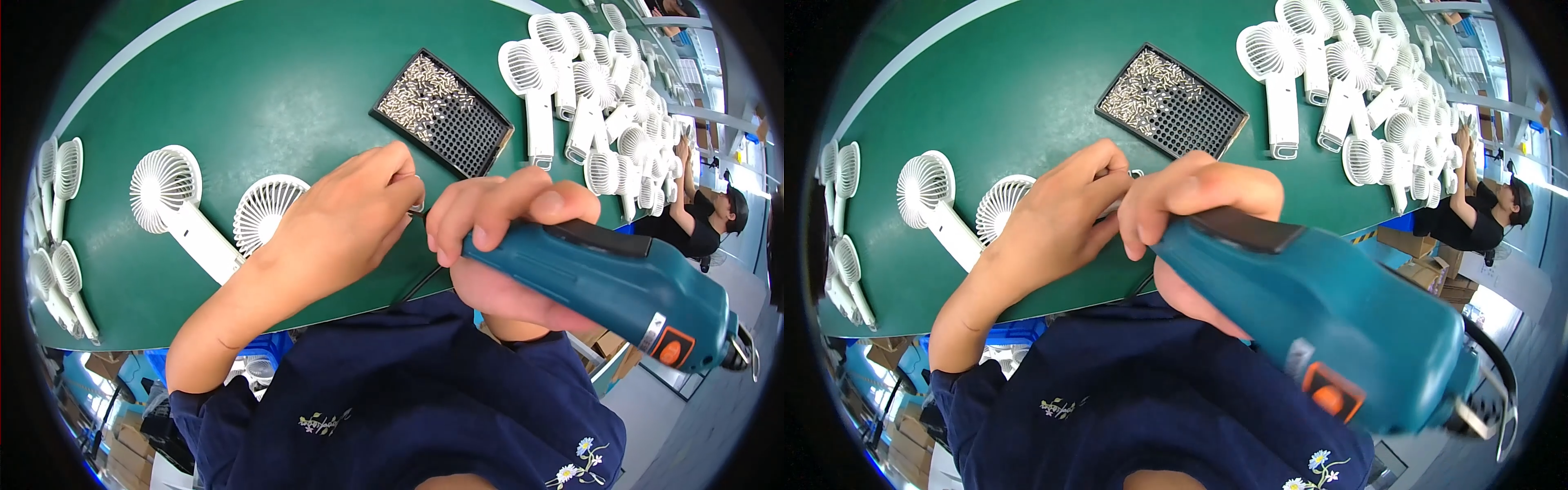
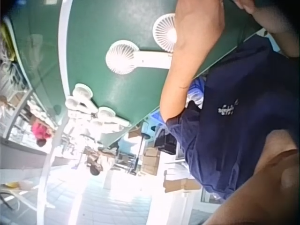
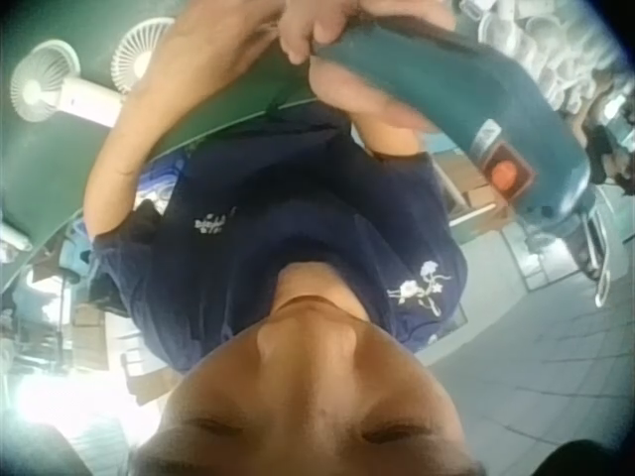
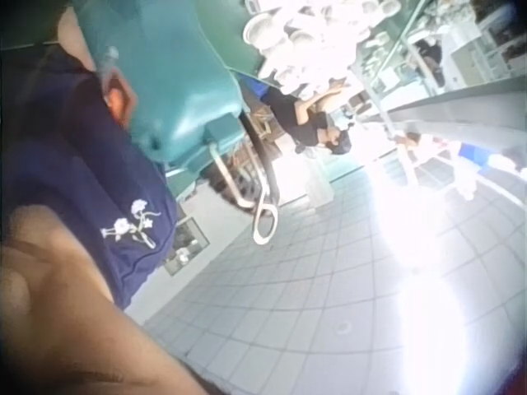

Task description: The person assembles mini handheld fans by holding the casing and fastening screws into the handles using an electric screwdriver, placing the assembled fans onto the conveyor belt.

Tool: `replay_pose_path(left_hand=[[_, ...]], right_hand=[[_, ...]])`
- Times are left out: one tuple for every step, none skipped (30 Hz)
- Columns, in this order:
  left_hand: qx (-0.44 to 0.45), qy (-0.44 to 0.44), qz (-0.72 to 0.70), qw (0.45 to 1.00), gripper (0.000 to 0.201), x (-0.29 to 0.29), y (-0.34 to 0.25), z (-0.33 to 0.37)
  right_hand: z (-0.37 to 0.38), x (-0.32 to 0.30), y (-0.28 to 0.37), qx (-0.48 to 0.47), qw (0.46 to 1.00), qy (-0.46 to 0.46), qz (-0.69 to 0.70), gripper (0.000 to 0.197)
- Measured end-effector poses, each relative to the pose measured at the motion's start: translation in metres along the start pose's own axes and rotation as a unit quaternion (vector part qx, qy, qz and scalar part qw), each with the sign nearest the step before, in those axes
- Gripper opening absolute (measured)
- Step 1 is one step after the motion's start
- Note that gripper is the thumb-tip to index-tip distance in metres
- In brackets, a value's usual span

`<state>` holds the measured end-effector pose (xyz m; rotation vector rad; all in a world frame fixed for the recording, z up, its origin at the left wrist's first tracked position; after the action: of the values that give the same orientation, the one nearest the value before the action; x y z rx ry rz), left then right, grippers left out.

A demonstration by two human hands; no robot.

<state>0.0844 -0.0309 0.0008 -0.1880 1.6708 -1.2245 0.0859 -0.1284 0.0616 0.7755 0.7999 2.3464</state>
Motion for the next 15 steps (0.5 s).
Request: replay_pose_path(left_hand=[[0.002,-0.001,0.005,1.000,0.023,-0.001,-0.002,0.000],[0.022,-0.021,0.027,0.999,0.033,-0.006,-0.008,0.000],[0.041,-0.042,0.049,0.997,0.044,-0.011,-0.010,0.000],[0.042,-0.043,0.055,0.997,0.044,-0.014,-0.012,-0.003],[-0.016,-0.041,0.107,0.993,0.048,-0.016,-0.008,-0.007],[-0.069,-0.037,0.156,0.985,0.053,-0.019,-0.006,-0.011],[-0.094,0.005,0.184,0.978,0.050,-0.017,-0.002,-0.014],[-0.090,0.006,0.190,0.978,0.050,-0.020,-0.002,-0.016],[-0.088,0.040,0.177,0.979,0.049,-0.015,0.002,-0.019],[-0.086,0.074,0.165,0.980,0.048,-0.010,0.003,-0.020],[-0.086,0.075,0.170,0.979,0.048,-0.010,-0.001,-0.021],[-0.060,0.025,0.158,0.985,0.048,-0.018,-0.013,-0.023],[-0.033,-0.025,0.144,0.989,0.048,-0.026,-0.024,-0.026],[-0.032,-0.024,0.148,0.988,0.048,-0.025,-0.026,-0.027],[0.011,-0.058,0.166,0.984,0.050,-0.030,-0.038,-0.030]], right_hand=[[-0.001,-0.003,0.006,-0.016,1.000,-0.025,0.002,0.068],[0.002,-0.003,0.017,-0.028,1.000,-0.011,-0.001,0.075],[0.002,-0.010,0.023,-0.050,0.998,-0.024,0.014,0.079],[0.002,-0.017,0.029,-0.039,0.998,-0.035,0.027,0.079],[0.001,-0.026,0.031,-0.032,0.997,-0.058,0.040,0.080],[-0.003,-0.034,0.035,-0.027,0.995,-0.084,0.049,0.081],[-0.007,-0.041,0.035,-0.014,0.993,-0.108,0.045,0.084],[-0.009,-0.045,0.033,0.009,0.992,-0.122,0.030,0.080],[-0.014,-0.047,0.029,0.033,0.990,-0.136,0.019,0.077],[-0.026,-0.051,0.020,0.053,0.980,-0.187,0.032,0.078],[-0.035,-0.053,0.012,0.155,0.961,-0.216,-0.071,0.074],[-0.047,-0.058,0.006,0.254,0.921,-0.240,-0.173,0.070],[-0.053,-0.055,-0.005,0.302,0.906,-0.215,-0.203,0.054],[-0.059,-0.052,-0.014,0.340,0.895,-0.206,-0.200,0.040],[-0.068,-0.048,-0.021,0.397,0.871,-0.223,-0.182,0.038]])
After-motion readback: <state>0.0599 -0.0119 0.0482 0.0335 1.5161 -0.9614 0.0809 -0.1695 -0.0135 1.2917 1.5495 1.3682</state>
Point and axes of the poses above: each hand's wrist, its own z-axis towards the middle knuckle, its own x-axis out of the palm, y = z × x, the point moved 10 cm from there along z, towards the middle knuckle, and after that the axes turned 9 degrees about y, right-handed, at the moved point
